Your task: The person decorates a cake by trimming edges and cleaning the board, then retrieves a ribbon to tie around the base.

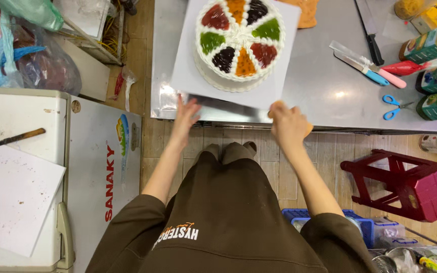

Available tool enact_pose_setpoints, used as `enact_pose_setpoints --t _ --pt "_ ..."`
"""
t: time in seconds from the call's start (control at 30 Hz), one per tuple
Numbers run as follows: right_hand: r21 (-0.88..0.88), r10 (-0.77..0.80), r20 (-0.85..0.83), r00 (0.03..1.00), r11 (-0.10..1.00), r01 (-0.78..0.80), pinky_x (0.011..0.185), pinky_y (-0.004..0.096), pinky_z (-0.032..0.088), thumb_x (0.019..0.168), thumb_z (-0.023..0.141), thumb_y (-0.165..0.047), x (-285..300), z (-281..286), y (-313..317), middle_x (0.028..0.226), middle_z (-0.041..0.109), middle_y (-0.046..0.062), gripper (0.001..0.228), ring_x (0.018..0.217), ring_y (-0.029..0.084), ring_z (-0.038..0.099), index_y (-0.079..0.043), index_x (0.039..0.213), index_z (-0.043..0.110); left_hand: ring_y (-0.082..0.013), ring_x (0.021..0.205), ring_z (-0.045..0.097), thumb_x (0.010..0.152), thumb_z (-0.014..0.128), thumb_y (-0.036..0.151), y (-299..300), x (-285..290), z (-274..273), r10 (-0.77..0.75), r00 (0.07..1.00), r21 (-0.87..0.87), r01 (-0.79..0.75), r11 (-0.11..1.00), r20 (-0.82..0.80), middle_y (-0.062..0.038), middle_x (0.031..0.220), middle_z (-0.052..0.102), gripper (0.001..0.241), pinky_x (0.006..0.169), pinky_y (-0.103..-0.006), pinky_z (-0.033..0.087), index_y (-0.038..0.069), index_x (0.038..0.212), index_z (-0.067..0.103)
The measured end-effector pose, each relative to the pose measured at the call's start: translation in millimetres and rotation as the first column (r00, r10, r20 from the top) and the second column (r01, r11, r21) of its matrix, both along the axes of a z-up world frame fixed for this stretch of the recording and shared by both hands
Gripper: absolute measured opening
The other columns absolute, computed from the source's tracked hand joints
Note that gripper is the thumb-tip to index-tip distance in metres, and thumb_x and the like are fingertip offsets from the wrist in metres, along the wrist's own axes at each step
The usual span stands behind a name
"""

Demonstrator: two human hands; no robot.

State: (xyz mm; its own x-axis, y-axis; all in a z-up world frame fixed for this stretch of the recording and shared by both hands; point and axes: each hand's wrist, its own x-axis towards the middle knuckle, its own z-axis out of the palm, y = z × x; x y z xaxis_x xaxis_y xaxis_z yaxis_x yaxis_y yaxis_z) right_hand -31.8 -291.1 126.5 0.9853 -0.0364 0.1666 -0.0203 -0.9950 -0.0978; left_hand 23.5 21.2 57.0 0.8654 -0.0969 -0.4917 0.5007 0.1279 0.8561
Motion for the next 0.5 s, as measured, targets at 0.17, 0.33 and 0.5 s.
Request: enact_pose_setpoints --t 0.17,0.33,0.5 --pt "-0.056 0.036 0.312 0.949 0.998 -0.019 0.068 0.043 0.045 0.085 0.073 -0.012 63 -29 -47 0.107 0.069 -0.010 0.008 0.086 0.026 0.059 -0.019 0.089 0.071 -0.0307 0.128 0.061 0.103 0.046 0.011 6 10 1 -0.055 0.987 -0.231 0.090 0.969 0.152 -0.021 0.151 0.049 0.080 0.103 -0.0446 0.053 0.017 0.169 0.002" --pt "-0.053 0.198 0.330 0.923 0.980 -0.192 0.067 0.040 0.048 0.084 0.073 -0.013 61 -30 -33 0.113 0.068 -0.009 0.010 0.086 0.022 0.062 -0.019 0.092 0.074 -0.0282 0.112 0.070 0.101 0.050 0.007 -24 0 -6 -0.107 0.985 -0.089 0.120 0.989 0.137 -0.017 0.141 0.059 0.089 0.094 -0.0385 0.058 0.021 0.162 -0.014" --pt "0.003 0.298 0.211 0.931 0.952 -0.306 0.044 0.037 0.040 0.084 0.080 -0.028 30 -15 42 0.103 0.068 -0.010 0.012 0.067 0.016 0.060 -0.020 0.080 0.073 -0.0232 0.117 0.064 0.100 0.057 0.009 -34 -15 -11 -0.158 0.971 -0.013 0.163 0.987 0.180 -0.016 0.144 0.059 0.096 0.094 -0.0355 0.053 0.018 0.161 -0.016"
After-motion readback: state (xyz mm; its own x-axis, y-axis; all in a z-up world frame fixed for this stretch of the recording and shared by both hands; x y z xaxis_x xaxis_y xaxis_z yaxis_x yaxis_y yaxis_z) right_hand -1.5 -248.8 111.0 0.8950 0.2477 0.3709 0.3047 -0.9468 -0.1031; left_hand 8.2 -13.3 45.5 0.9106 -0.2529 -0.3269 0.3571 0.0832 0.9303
